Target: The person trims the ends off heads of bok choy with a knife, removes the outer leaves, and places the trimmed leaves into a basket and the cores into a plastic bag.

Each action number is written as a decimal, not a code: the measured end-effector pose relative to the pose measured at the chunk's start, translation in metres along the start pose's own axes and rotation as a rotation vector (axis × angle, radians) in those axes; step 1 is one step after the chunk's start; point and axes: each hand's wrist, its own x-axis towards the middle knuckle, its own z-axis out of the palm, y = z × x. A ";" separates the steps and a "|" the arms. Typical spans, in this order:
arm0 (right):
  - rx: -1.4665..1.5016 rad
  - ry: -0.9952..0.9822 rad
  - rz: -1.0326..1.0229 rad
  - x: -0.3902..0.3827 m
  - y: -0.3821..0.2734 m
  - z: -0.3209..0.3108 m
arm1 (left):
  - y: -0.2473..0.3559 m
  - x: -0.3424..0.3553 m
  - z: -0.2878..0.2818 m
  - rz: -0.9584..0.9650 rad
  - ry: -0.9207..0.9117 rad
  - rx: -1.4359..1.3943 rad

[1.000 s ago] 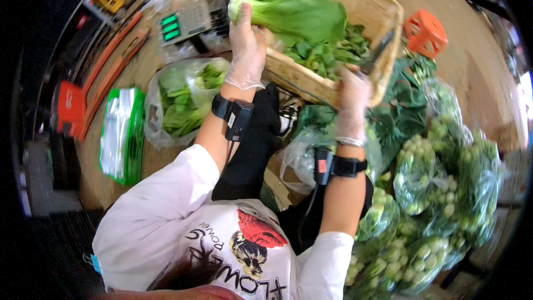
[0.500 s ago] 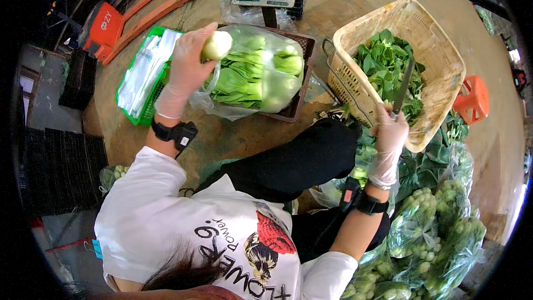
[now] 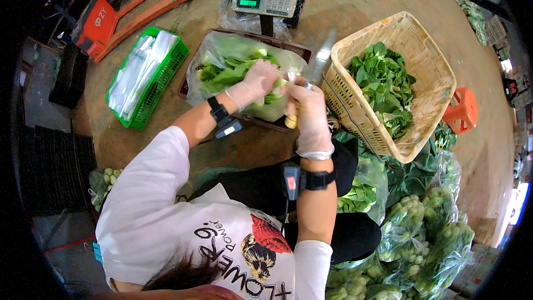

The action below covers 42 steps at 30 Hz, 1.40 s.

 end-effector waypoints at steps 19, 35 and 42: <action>-0.016 -0.066 0.010 -0.011 0.000 -0.006 | -0.016 0.051 0.076 0.415 -0.918 -0.659; -0.112 0.257 0.034 -0.056 -0.034 -0.037 | -0.011 0.001 0.073 0.146 -0.657 -0.627; -1.176 0.916 0.034 -0.211 -0.059 -0.177 | -0.057 -0.054 -0.081 -0.185 -0.410 -0.412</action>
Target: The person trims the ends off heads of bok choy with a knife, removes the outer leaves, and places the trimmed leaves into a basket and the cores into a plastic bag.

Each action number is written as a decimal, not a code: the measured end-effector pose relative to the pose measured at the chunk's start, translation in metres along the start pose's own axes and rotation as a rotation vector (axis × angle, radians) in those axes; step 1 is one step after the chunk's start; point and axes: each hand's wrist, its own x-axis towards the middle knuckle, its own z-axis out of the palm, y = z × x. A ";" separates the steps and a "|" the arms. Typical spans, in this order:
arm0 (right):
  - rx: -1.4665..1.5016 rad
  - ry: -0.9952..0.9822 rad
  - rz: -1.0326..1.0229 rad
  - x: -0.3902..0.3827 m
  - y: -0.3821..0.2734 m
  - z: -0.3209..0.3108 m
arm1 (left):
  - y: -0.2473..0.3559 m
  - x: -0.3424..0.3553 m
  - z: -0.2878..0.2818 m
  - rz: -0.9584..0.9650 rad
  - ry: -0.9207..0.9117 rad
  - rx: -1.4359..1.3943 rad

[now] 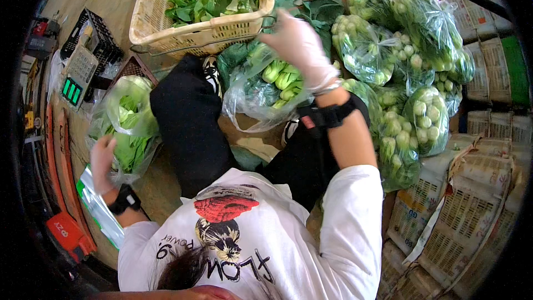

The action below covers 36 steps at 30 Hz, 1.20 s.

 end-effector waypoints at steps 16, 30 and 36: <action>0.540 -0.169 0.460 -0.049 0.111 -0.026 | 0.353 0.096 0.432 0.604 -0.687 -0.318; 0.612 -0.116 0.497 -0.036 0.131 -0.045 | 0.343 0.057 0.584 -0.095 -0.831 -0.925; 0.428 -0.029 0.425 -0.037 0.143 -0.036 | 0.410 0.024 0.470 0.095 -0.549 -0.436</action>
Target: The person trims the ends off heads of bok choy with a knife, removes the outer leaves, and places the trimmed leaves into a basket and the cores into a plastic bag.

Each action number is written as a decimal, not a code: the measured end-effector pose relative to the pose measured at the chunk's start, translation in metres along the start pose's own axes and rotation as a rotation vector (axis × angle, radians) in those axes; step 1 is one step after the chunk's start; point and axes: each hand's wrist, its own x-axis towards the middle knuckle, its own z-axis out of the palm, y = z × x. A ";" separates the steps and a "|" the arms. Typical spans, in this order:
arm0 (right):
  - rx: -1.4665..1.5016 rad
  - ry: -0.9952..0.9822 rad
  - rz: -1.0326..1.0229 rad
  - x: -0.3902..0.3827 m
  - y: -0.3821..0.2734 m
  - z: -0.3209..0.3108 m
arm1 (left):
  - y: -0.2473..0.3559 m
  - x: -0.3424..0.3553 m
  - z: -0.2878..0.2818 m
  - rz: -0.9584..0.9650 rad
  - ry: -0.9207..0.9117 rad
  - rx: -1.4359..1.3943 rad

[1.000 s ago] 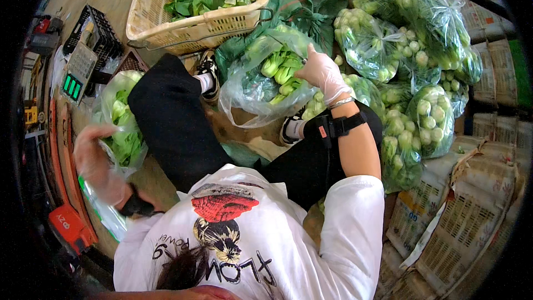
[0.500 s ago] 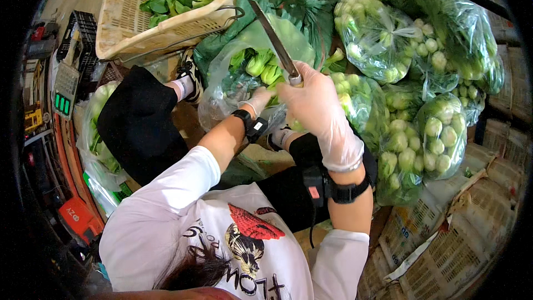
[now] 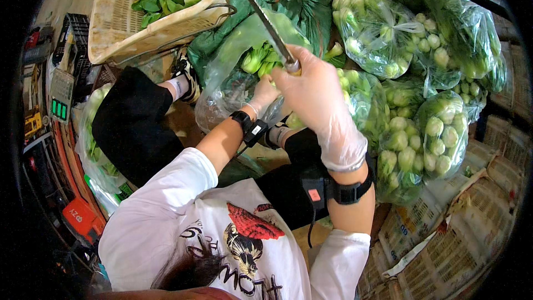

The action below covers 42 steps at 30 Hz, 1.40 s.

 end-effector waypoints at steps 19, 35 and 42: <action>0.739 -0.428 -0.312 -0.025 -0.098 0.081 | 0.139 -0.182 -0.356 0.779 0.091 -0.561; 0.472 -0.102 -0.666 0.010 -0.135 0.125 | 0.126 -0.142 -0.407 0.567 -0.204 -0.349; 0.312 -0.219 -0.506 0.008 -0.152 0.141 | 0.101 -0.138 -0.440 0.409 -0.373 -0.237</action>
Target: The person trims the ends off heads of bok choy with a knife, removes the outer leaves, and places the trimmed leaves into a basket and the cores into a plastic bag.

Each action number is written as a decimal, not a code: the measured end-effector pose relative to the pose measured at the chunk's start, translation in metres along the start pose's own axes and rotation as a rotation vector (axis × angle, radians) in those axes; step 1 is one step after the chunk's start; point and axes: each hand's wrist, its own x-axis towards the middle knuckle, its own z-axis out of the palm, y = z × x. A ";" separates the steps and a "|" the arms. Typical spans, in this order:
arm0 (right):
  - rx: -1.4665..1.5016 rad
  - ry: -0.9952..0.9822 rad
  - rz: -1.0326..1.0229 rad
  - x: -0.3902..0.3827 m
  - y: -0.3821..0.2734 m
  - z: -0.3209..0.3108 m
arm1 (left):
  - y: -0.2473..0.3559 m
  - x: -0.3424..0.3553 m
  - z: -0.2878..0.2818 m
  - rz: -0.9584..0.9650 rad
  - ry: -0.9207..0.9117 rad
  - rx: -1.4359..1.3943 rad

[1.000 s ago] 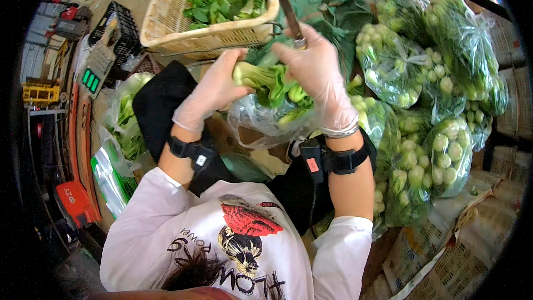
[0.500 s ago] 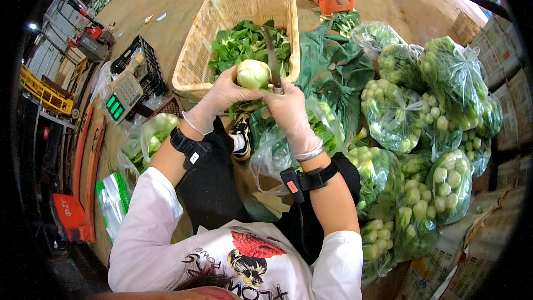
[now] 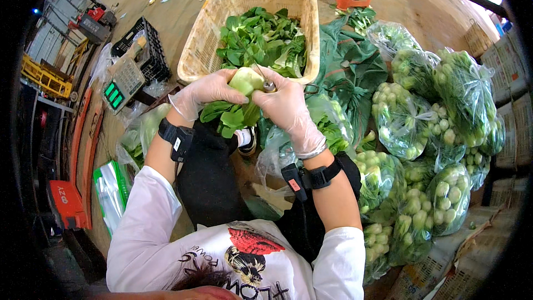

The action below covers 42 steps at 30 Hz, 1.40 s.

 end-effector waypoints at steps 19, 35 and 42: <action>-0.131 -0.016 0.091 0.067 -0.001 -0.014 | -0.002 -0.008 -0.016 0.132 0.641 0.465; 0.388 -0.350 0.024 0.049 -0.008 -0.019 | -0.027 0.005 -0.014 0.076 0.072 -0.474; 0.147 0.048 0.112 0.065 0.000 -0.006 | -0.027 0.028 -0.020 0.128 0.163 -0.514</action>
